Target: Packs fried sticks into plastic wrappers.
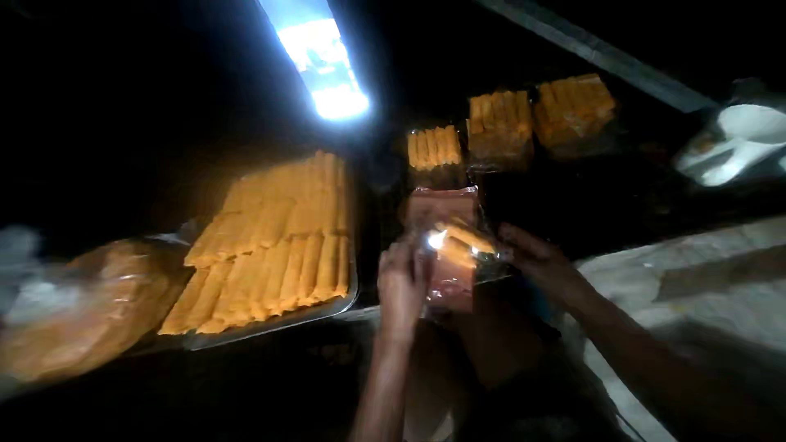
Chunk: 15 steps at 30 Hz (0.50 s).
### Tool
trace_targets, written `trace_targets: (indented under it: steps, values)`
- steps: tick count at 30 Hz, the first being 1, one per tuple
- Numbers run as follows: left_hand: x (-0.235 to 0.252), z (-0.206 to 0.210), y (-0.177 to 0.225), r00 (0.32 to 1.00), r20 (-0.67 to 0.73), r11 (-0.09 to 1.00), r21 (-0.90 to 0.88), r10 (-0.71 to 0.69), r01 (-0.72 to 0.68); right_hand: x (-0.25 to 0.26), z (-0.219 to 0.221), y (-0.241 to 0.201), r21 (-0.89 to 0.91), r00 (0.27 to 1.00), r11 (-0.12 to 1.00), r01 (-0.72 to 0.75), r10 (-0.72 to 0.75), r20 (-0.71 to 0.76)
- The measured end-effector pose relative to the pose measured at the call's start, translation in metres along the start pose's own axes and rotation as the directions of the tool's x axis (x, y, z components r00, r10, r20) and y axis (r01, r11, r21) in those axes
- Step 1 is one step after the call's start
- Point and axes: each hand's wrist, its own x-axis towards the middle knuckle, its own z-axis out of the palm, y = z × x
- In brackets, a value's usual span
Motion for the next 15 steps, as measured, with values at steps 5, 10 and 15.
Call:
trace_targets:
  steps: [5,10,15]
  values:
    - [0.035,-0.006,0.006,0.981,0.119,0.983,0.123,-0.152,0.137,0.0,-0.003,0.002,-0.128,0.999,0.992,-0.014,0.008,-0.048]
    - [0.067,0.001,0.014,0.921,0.242,0.945,0.197,-0.304,0.26,0.009,0.003,0.005,-0.185,0.999,0.983,0.023,-0.018,0.03]
    - [0.082,0.012,0.008,0.843,0.4,0.931,0.094,-0.36,0.353,0.012,0.007,-0.002,-0.216,0.993,0.976,-0.014,0.039,0.111]
